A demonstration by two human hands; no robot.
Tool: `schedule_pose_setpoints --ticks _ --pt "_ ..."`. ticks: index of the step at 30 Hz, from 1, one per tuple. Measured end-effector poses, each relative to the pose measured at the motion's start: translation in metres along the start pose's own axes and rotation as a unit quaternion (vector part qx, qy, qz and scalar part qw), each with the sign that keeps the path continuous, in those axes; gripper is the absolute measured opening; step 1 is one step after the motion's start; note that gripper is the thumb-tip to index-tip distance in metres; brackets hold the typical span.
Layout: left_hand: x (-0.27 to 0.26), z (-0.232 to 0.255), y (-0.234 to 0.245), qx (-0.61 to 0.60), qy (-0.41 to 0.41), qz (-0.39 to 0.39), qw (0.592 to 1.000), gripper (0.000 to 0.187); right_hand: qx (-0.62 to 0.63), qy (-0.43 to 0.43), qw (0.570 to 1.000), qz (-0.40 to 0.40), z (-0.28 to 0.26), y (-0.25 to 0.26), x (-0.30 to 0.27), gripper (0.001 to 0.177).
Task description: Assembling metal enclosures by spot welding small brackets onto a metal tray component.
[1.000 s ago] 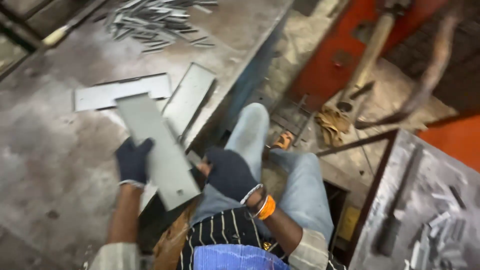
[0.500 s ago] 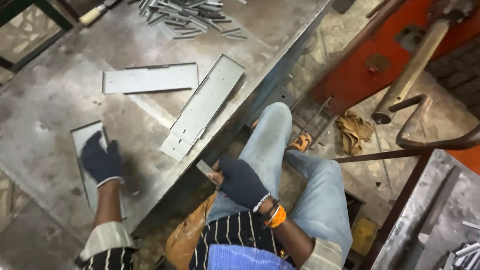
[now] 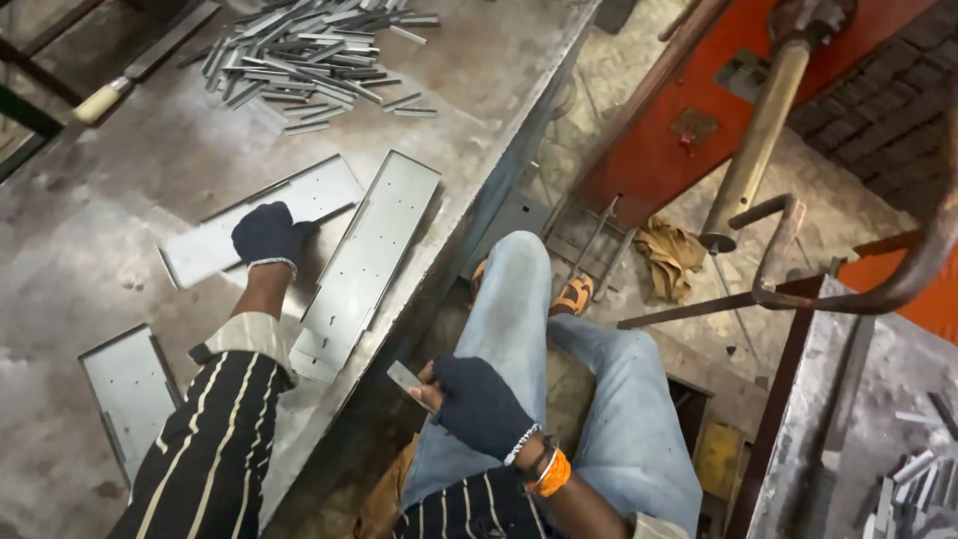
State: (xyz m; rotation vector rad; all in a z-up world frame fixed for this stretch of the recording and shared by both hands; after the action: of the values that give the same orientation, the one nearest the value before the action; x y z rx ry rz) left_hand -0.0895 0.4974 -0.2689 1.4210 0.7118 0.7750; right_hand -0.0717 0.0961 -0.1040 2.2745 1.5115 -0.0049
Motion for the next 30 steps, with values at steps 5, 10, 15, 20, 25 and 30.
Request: schedule_pose_setpoints --ticks 5,10,15,20,25,30 --pt "0.003 0.008 0.021 0.076 -0.044 0.144 0.986 0.109 -0.002 0.006 1.0 0.016 0.011 0.004 0.002 0.024" --pt "-0.002 0.014 0.038 0.049 -0.035 -0.062 0.996 0.133 -0.045 0.044 0.998 0.02 0.011 0.006 0.001 0.025" --pt "-0.01 0.017 0.071 -0.003 -0.002 -0.012 1.0 0.116 0.053 0.011 0.996 0.064 0.006 0.036 -0.01 0.025" --pt "-0.032 0.04 0.142 -0.246 -0.053 0.045 0.967 0.093 0.144 0.025 0.981 0.13 0.045 0.062 -0.015 0.026" --pt "-0.07 0.11 0.129 -0.556 -0.09 -0.118 0.818 0.033 0.216 -0.01 0.955 0.202 0.049 0.093 -0.025 0.026" --pt "-0.158 0.223 0.131 -0.715 -0.061 -0.3 0.629 0.022 0.299 0.039 0.904 0.302 0.089 0.137 -0.058 0.025"
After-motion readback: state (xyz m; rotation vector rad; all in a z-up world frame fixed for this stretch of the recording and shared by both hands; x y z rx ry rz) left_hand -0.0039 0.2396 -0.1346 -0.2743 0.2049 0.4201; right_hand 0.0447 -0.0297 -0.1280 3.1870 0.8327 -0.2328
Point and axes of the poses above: each hand's wrist, its own x-axis towards the middle knuckle, its own y-axis out of the back of the hand, z = x × y, the point moved 8 cm from there along x, towards the middle knuckle, and after that the axes turned 3 degrees about y, right-handed, at the moved point
